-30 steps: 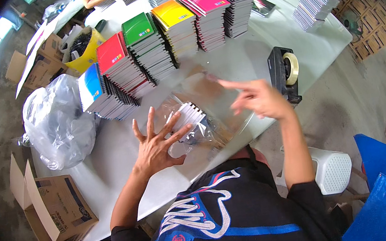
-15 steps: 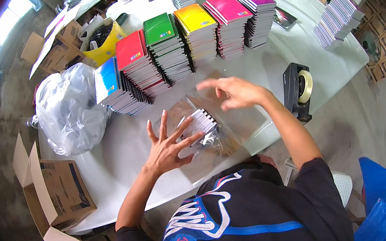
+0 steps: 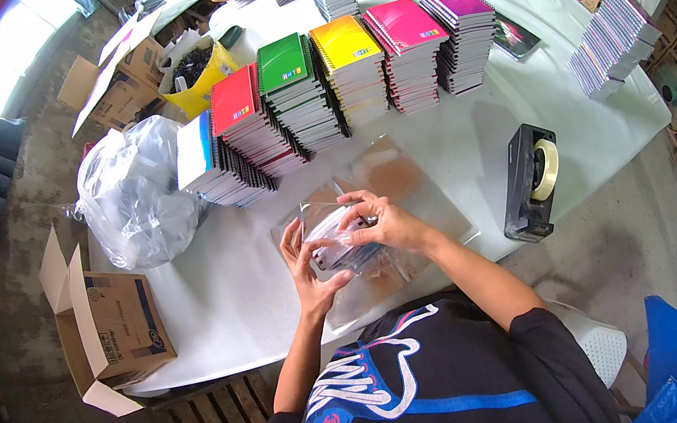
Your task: The person gathers small spiral-bound notebooks of various colors from stacks on a table, places them into clear plastic bags, and seals the bags using a tape dispenser. The person repeats this process for multiple sets of notebooks.
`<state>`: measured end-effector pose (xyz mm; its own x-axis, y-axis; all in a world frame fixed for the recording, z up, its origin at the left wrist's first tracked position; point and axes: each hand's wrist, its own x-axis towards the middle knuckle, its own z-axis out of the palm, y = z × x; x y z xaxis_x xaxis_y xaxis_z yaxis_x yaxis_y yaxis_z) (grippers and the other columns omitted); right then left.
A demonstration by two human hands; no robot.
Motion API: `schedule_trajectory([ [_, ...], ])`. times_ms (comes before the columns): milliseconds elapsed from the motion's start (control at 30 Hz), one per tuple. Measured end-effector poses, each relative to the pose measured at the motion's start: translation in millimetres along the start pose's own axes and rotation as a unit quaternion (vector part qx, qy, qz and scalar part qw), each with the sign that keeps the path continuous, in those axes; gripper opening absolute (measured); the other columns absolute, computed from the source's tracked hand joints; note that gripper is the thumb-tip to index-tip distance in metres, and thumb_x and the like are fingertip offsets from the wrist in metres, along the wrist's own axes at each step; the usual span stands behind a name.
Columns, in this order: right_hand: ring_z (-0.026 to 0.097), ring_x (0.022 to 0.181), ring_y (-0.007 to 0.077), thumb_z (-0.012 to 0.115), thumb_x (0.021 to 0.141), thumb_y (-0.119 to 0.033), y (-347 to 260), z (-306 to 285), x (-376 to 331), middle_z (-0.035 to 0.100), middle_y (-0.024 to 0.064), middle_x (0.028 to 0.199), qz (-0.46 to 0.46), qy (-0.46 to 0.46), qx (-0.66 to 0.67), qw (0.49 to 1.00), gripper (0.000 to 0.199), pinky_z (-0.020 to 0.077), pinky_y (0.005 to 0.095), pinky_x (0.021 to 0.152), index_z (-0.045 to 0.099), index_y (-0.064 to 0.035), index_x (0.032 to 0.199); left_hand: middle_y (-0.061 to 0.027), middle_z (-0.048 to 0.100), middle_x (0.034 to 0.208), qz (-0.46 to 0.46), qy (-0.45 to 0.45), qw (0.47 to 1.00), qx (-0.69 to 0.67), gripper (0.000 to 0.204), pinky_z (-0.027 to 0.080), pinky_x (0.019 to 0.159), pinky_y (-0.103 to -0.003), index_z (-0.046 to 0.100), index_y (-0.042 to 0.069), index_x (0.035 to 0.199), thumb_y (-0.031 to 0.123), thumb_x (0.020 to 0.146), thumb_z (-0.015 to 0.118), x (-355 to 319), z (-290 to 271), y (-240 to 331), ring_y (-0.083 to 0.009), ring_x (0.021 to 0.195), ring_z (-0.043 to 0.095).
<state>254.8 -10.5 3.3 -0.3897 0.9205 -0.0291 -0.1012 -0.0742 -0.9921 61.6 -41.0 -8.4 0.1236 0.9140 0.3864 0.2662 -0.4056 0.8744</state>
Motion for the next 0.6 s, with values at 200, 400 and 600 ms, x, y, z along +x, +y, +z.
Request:
schedule_trajectory([
  [200,0.043,0.119,0.0233,0.08,0.068,-0.025,2,-9,19,0.05,0.0113,0.124,-0.019,-0.042,0.008,0.999,0.036,0.0341,0.0369,0.1,0.067,-0.0121,0.099,-0.0146,0.039,0.128,-0.102,0.032,0.994,0.011,0.027,0.035,0.101,-0.044,0.066,0.008,0.083,0.02,0.066,0.082,9,10,5,-0.0335,0.12,0.042],
  [400,0.044,0.12,0.0199,0.085,0.061,-0.014,-6,-24,5,0.043,0.0102,0.133,-0.047,-0.138,-0.053,0.988,0.074,0.0334,0.0329,0.103,0.043,-0.0093,0.121,-0.0136,0.044,0.123,-0.156,0.054,0.984,-0.063,0.018,0.036,0.1,-0.04,0.067,0.007,0.078,0.018,0.071,0.078,16,10,12,-0.0284,0.12,0.042],
  [600,0.051,0.108,0.0197,0.075,0.065,-0.001,-1,-14,20,0.051,0.0125,0.116,0.071,-0.048,0.089,0.992,0.071,0.0436,0.0339,0.092,0.037,-0.0044,0.125,-0.014,0.04,0.128,-0.206,0.101,0.964,-0.138,0.043,0.048,0.083,-0.032,0.056,0.002,0.109,0.011,0.073,0.077,11,18,11,-0.0236,0.106,0.054],
])
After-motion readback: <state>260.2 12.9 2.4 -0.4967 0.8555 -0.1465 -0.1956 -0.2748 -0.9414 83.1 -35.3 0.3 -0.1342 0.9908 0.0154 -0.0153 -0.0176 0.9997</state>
